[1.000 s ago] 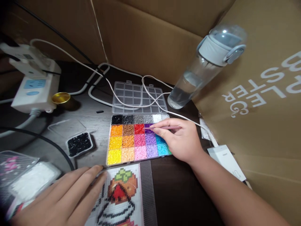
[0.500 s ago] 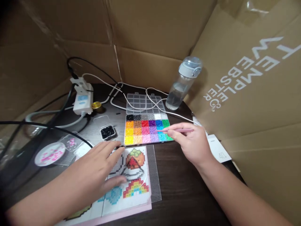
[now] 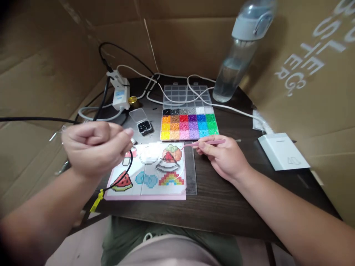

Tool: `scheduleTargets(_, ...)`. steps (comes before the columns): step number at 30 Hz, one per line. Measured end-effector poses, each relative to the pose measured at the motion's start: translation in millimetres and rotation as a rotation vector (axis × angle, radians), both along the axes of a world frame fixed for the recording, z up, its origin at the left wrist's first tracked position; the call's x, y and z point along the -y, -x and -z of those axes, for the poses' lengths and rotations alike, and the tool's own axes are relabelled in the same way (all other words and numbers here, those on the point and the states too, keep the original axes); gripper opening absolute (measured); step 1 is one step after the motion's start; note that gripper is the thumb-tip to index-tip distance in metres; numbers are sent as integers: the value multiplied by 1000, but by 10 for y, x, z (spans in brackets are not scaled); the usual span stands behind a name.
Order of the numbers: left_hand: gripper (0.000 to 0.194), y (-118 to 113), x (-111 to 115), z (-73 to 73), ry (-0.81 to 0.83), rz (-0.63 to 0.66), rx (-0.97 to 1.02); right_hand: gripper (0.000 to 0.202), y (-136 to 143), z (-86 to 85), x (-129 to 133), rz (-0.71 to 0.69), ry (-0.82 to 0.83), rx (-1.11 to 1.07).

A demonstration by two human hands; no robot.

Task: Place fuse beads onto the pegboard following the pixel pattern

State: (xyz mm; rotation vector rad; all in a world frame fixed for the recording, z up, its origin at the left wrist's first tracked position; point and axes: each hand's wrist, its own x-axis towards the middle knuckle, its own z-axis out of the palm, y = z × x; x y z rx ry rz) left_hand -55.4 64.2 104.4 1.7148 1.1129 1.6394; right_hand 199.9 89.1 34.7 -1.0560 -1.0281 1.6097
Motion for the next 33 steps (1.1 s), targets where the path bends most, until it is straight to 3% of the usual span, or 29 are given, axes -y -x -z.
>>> scheduleTargets(3, 69, -104, 83, -139, -2, -99, 133, 20, -46, 2, 15, -30, 3, 9)
scheduleTargets(8, 76, -266, 230, -297, -92, -47, 276, 25, -35, -7, 34, -58, -12, 23)
scheduleTargets(15, 70, -389, 312, -370, 14, 33, 362, 30, 5, -22, 69, -75, 5, 31)
scheduleTargets(16, 68, -390, 313, -370, 3, 58, 354, 29, 6, -26, 71, -78, 10, 25)
scheduleTargets(23, 72, -421, 318, -255, 177, -108, 548, 28, -9, -10, 60, -112, 3, 44)
scheduleTargets(28, 63, -393, 355, -122, 232, -194, 503, 26, 6, -17, 57, -106, 28, 50)
scheduleTargets(33, 61, -345, 378, 3, 244, -172, 434, 25, 26, -50, 61, -97, 66, 43)
